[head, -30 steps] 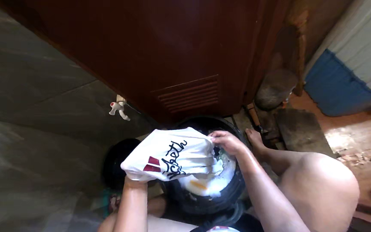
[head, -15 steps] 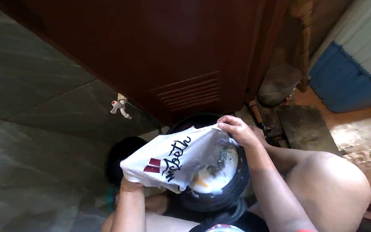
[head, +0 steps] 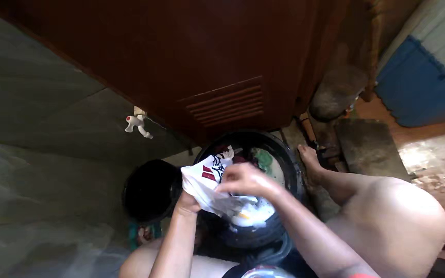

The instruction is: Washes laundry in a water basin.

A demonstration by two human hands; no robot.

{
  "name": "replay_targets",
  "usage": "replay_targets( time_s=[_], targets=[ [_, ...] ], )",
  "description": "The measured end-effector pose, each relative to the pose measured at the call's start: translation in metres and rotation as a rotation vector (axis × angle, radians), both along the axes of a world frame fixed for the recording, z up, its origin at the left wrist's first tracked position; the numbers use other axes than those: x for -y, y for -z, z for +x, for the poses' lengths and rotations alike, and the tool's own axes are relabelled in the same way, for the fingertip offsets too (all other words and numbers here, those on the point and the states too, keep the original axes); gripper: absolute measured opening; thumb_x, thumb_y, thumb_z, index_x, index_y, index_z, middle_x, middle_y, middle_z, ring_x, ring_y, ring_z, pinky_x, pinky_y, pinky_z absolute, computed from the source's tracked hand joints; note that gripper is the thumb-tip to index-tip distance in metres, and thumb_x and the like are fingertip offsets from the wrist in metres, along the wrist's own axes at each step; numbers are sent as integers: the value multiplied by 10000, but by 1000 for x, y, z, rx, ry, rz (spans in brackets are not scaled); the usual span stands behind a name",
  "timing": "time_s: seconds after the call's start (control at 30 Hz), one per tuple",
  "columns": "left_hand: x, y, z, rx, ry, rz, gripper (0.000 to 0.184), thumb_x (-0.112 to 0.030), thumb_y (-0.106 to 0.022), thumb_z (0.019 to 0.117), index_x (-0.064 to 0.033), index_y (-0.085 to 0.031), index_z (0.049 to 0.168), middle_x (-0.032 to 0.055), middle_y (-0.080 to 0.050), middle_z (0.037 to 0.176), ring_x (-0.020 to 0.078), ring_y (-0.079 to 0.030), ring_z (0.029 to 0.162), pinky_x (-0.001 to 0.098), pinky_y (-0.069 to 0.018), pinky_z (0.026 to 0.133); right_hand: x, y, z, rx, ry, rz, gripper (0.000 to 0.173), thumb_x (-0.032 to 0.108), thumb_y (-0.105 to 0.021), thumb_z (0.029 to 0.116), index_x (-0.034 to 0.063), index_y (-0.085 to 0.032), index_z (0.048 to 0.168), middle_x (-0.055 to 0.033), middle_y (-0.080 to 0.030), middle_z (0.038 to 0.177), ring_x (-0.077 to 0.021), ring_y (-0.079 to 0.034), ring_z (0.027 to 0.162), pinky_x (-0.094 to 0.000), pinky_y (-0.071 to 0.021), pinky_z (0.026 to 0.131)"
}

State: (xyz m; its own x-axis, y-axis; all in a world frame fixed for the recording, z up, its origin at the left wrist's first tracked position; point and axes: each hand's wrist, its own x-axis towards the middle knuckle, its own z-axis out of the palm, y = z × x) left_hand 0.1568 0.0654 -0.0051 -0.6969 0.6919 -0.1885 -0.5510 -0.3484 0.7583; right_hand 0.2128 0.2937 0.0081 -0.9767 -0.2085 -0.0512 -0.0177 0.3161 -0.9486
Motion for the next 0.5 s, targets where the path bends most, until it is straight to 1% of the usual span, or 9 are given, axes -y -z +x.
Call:
replay_targets(
  time_s=[0.07, 0.13, 0.2, 0.23, 0.3, 0.37, 0.43, 0.47, 0.5],
  targets=[
    [-14, 7, 3, -14, 31, -24, 477, -596, -781, 768, -218, -761, 1058, 39, -778, 1005, 132, -745, 917, 313, -617, 844, 35, -12, 6, -50, -107, 245, 500, 492, -651, 964, 9, -674, 1090, -174, -685, 1070, -339, -676, 996, -578, -534, 853],
    [-20, 8, 7, -65, -74, -130, 437, -606, -527, 964, -230, -736, 1042, 2, -779, 976, 88, -738, 904, 281, -612, 836, 60, -4, 12, -174, -32, 279, 294, 249, -577, 990, -14, -698, 1039, -197, -715, 1051, -365, -703, 1000, -579, -549, 842],
    [-15, 8, 6, -110, -222, -282, 535, -359, -156, 1098, -204, -648, 955, -59, -754, 862, 26, -712, 826, 232, -603, 778, 70, 0, 17, -298, -12, 166, 249, 178, -543, 993, -12, -698, 953, -173, -713, 945, -328, -710, 925, -534, -551, 796],
    [-11, 9, 6, -113, -283, -339, 557, -225, -85, 1084, -184, -612, 909, -80, -733, 802, 2, -694, 779, 210, -594, 745, 73, -3, 20, -339, -16, 93, 256, 176, -537, 1000, -9, -692, 914, -159, -705, 903, -309, -705, 896, -515, -547, 775],
    [-9, -1, 9, -111, -365, -403, 510, -104, -98, 1066, -126, -585, 916, -77, -702, 766, -23, -669, 749, 177, -580, 723, 75, -11, 26, -392, -56, -8, 263, 167, -535, 1004, -4, -688, 875, -142, -696, 857, -285, -700, 859, -492, -544, 742],
    [-33, -52, 24, -20, -448, -647, 426, -70, -141, 1088, -46, -555, 990, -26, -654, 767, -21, -632, 733, 153, -548, 719, 77, -19, 31, -464, -88, -105, 257, 148, -540, 989, -2, -666, 823, -130, -662, 783, -269, -679, 780, -470, -520, 675],
    [-31, -93, 57, -40, -348, -805, 358, -54, -214, 1110, 58, -511, 1274, 76, -629, 1035, 27, -587, 942, 171, -474, 886, 79, -29, 38, -528, -167, -193, 243, 124, -552, 974, 0, -653, 791, -117, -630, 722, -258, -654, 712, -454, -499, 625],
    [-7, -86, 82, -205, -248, -758, 346, -100, -259, 1105, 38, -492, 1321, 45, -645, 1117, 2, -608, 1030, 169, -500, 918, 80, -35, 42, -540, -243, -201, 227, 117, -568, 962, 7, -666, 789, -108, -638, 712, -253, -659, 701, -459, -506, 620],
    [8, -82, 108, -280, -237, -729, 361, -156, -306, 1096, 39, -507, 1323, 63, -662, 1155, 43, -628, 1064, 222, -529, 914, 81, -39, 47, -515, -347, -175, 212, 121, -587, 952, 18, -680, 791, -101, -649, 709, -254, -666, 704, -475, -509, 629]
  ],
)
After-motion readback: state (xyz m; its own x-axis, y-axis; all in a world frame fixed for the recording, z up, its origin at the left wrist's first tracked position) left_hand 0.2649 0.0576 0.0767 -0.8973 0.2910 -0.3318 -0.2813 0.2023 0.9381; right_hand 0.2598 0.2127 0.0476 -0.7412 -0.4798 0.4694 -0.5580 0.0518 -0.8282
